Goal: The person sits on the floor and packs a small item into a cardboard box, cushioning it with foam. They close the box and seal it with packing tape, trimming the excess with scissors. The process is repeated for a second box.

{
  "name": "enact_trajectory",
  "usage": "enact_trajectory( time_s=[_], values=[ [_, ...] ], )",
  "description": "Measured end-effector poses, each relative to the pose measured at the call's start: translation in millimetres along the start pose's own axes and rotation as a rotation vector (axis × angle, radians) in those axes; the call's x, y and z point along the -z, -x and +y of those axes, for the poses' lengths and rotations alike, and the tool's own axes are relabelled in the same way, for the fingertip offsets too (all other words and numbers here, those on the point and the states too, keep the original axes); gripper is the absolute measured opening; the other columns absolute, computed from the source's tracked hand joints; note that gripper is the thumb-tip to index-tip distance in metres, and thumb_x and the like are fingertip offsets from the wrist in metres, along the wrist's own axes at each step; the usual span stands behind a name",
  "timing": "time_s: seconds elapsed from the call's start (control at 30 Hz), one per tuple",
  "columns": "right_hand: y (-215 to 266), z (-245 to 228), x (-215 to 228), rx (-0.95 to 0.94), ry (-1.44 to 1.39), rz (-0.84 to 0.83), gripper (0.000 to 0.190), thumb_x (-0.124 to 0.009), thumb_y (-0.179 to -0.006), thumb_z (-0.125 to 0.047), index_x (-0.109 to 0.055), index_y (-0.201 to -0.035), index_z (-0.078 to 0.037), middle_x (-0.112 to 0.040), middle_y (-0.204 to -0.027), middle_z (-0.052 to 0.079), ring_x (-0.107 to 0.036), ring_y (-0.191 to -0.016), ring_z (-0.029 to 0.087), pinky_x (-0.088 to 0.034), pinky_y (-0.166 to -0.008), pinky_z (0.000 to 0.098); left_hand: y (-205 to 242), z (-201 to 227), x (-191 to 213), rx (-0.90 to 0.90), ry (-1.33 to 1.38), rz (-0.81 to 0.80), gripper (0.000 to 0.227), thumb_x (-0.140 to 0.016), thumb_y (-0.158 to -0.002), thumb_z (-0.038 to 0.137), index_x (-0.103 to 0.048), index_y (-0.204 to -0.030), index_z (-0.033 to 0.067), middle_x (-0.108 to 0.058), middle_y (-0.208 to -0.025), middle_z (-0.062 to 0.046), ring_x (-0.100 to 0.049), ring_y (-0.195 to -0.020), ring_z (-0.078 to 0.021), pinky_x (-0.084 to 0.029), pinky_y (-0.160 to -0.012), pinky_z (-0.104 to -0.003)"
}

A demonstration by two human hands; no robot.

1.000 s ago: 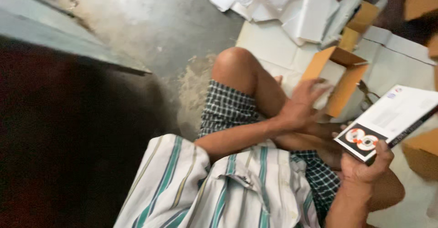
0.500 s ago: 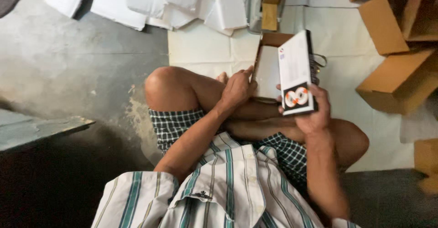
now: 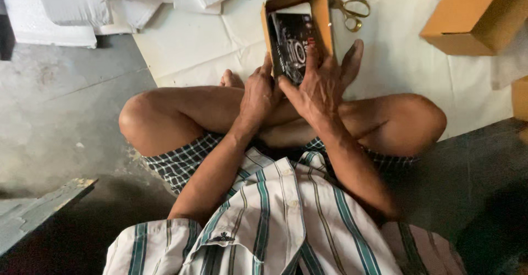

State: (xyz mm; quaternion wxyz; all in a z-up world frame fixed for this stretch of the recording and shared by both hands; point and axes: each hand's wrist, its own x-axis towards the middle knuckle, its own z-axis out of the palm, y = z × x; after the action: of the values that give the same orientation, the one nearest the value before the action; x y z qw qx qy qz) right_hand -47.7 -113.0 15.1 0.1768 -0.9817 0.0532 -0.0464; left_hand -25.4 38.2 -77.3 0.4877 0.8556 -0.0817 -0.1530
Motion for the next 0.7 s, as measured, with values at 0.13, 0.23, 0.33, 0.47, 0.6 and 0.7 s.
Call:
enact_trajectory(
  time_s=[0.13,0.23,0.33,0.47,0.6,0.7],
  values=[
    [-18,-18,9,-0.181,0.171,-0.249,0.097,-0.082,-0.08,-0.055,-0.047,-0.147,0.006,-0.056,-0.113,0.035,-0.053,-0.115,0.049,-0.012,-0.12,0.0722,0,-1,-2,-0.127,-0.037,0.034,0.072,-0.067,-0.092,0.013,-0.034,-0.152,-0.0092,-0.066,-0.106,-0.034,-0.065,-0.094,-0.0507,-0.053,-0.081,-0.053],
    [-25,-25,7,-0.184,0.208,-0.276,0.099,-0.083,-0.079,-0.056,-0.046,-0.146,0.006,-0.049,-0.124,0.037,-0.05,-0.118,0.049,-0.023,-0.114,0.0677,1,-3,-5,-0.06,-0.104,0.001,0.074,-0.066,-0.089,0.012,-0.033,-0.152,-0.0103,-0.066,-0.105,-0.034,-0.064,-0.093,-0.0506,-0.053,-0.081,-0.053],
    [-35,-24,-6,-0.155,0.167,-0.238,0.101,-0.085,-0.078,-0.052,-0.044,-0.147,0.009,-0.043,-0.133,0.04,-0.046,-0.121,0.051,-0.039,-0.101,0.0582,0,-11,-2,-0.082,-0.114,-0.006,0.076,-0.066,-0.089,0.011,-0.03,-0.152,-0.0119,-0.066,-0.104,-0.033,-0.064,-0.092,-0.0503,-0.052,-0.081,-0.053],
    [-34,-20,-25,-0.173,0.146,-0.217,0.103,-0.087,-0.078,-0.052,-0.04,-0.148,0.007,-0.04,-0.134,0.04,-0.043,-0.123,0.054,-0.039,-0.101,0.059,-6,-18,5,-0.142,-0.12,0.021,0.073,-0.065,-0.091,0.011,-0.032,-0.152,-0.011,-0.066,-0.106,-0.032,-0.065,-0.093,-0.0495,-0.052,-0.082,-0.052],
    [-31,-13,-44,-0.238,0.076,-0.193,0.104,-0.088,-0.08,-0.052,-0.037,-0.15,0.005,-0.039,-0.138,0.035,-0.041,-0.127,0.052,-0.037,-0.104,0.0618,-7,-20,7,-0.109,-0.133,-0.021,0.071,-0.065,-0.095,0.015,-0.032,-0.151,-0.0126,-0.067,-0.1,-0.031,-0.066,-0.09,-0.0482,-0.051,-0.083,-0.053],
    [-23,-8,-52,-0.171,0.147,-0.105,0.105,-0.09,-0.076,-0.05,-0.037,-0.146,0.008,-0.039,-0.134,0.038,-0.038,-0.127,0.054,-0.035,-0.101,0.061,-4,-11,12,-0.124,-0.063,-0.014,0.066,-0.062,-0.093,0.01,-0.037,-0.149,-0.0122,-0.069,-0.103,-0.03,-0.068,-0.091,-0.0449,-0.054,-0.083,-0.05]
  ],
)
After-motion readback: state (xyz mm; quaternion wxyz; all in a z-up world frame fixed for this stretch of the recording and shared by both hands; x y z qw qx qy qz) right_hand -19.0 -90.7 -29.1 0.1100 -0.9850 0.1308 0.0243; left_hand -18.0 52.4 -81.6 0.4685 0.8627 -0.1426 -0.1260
